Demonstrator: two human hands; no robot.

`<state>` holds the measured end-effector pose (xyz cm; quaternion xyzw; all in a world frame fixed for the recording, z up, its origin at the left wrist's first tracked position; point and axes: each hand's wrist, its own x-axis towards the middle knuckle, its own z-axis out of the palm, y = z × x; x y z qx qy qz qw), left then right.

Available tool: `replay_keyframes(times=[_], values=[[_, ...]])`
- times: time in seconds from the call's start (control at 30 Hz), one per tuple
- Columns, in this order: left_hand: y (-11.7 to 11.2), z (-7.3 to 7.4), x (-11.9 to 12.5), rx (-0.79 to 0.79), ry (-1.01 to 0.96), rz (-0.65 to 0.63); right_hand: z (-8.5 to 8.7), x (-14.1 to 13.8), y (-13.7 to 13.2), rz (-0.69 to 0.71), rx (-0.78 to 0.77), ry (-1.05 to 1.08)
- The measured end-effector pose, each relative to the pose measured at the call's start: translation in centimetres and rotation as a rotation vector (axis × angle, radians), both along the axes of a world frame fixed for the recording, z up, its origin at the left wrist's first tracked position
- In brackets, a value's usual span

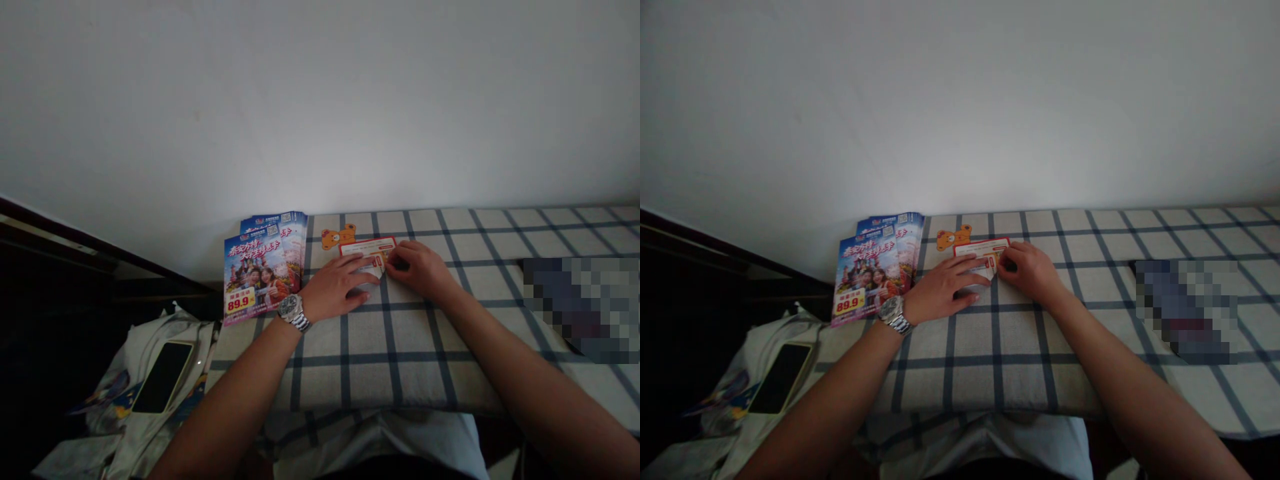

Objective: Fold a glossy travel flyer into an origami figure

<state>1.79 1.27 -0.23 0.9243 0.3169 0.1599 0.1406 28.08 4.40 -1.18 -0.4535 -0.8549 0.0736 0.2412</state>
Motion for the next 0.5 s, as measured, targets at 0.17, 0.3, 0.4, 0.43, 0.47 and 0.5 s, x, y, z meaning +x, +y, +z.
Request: replay_keyframes(times=[0.17, 0.3, 0.4, 0.43, 0.47, 0.5], values=[[0.0, 0.0, 0.0, 0.002, 0.004, 0.004, 0.2, 0.1, 0.3, -0.042, 0.005, -0.024], [-0.1, 0.0, 0.0, 0.0, -0.002, 0.008, 0.1, 0.3, 0.7, -0.131, 0.046, -0.022], [-0.1, 0.0, 0.0, -0.002, -0.006, 0.001, -0.1, 0.7, 1.2, -0.193, 0.054, 0.003], [-0.1, 0.0, 0.0, -0.003, -0.009, 0.0, -0.2, 0.8, 1.4, -0.207, 0.05, 0.015], [-0.1, 0.0, 0.0, -0.004, -0.012, 0.001, -0.2, 1.0, 1.6, -0.214, 0.041, 0.021], [-0.1, 0.0, 0.0, -0.006, -0.013, 0.004, -0.3, 1.1, 1.7, -0.231, 0.044, 0.036]])
